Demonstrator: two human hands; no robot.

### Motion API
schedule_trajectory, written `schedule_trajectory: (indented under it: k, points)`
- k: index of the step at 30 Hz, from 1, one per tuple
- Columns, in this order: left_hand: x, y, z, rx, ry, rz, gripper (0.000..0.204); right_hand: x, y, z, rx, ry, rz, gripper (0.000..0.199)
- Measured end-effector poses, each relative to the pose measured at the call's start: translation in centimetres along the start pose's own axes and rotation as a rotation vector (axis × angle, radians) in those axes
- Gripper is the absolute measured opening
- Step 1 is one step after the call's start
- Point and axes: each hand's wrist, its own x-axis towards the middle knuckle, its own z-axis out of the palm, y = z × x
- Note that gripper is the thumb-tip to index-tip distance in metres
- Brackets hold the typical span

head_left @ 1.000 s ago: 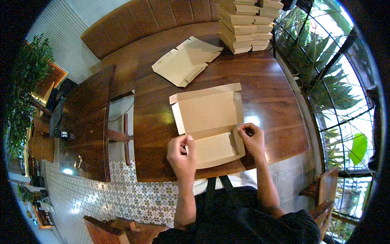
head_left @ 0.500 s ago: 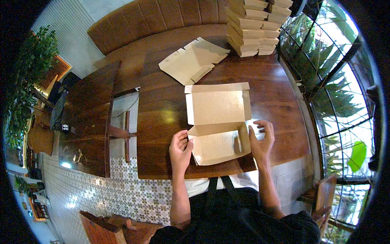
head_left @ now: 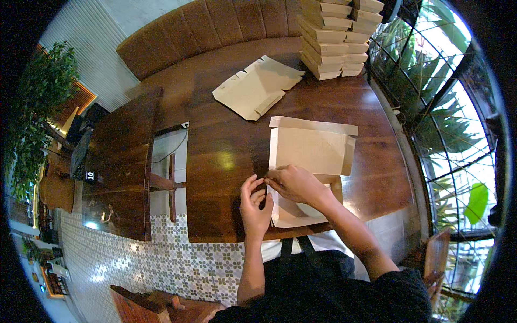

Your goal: The person assembles flat cardboard boxes by folding and interlocking tabs to form rectangular containers. They handle each box one at a time, fold the sides, and secure the corners before stacking the finished boxes on the table.

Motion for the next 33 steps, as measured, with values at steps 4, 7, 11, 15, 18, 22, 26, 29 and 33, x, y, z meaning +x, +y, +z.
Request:
schedule_trajectory:
  k: [4, 7, 11, 15, 18, 22, 26, 29, 33]
  points:
    - [-0.2, 0.1, 0.2, 0.021, 0.022, -0.007, 0.056, -0.1, 0.2, 0.5, 0.162, 0.077, 0.077, 0.027]
    - [-0.2, -0.2, 0.5, 0.018, 0.021, -0.004, 0.052, -0.8, 0.4, 0.9, 0.277, 0.216, 0.119, 0.025]
    - [0.0, -0.7, 0.7, -0.018, 0.01, 0.003, 0.045, -0.9, 1.2, 0.6, 0.276, 0.309, 0.13, 0.021]
    - [-0.3, -1.3, 0.3, 0.046, 0.053, -0.028, 0.043, -0.5, 2.4, -0.9, 0.251, 0.335, 0.134, 0.022]
    - [-0.5, -1.8, 0.1, 0.018, 0.085, -0.099, 0.041, -0.8, 2.0, -1.2, 0.309, 0.316, 0.171, 0.025]
    - [-0.5, -2.4, 0.2, 0.054, 0.092, -0.077, 0.04, -1.1, 0.3, -0.3, 0.261, 0.242, 0.332, 0.036]
    - [-0.3, -2.2, 0.2, 0.228, 0.064, -0.117, 0.037, -0.7, -0.8, 1.0, 0.158, 0.159, 0.34, 0.044]
    - [-0.1, -2.0, -0.3, 0.116, 0.04, -0.187, 0.036, -0.6, -1.0, 2.0, 0.21, 0.206, 0.327, 0.032]
    - [-0.3, -1.9, -0.9, -0.034, 0.077, -0.259, 0.038, -1.9, -0.7, 2.5, 0.372, 0.204, 0.357, 0.021]
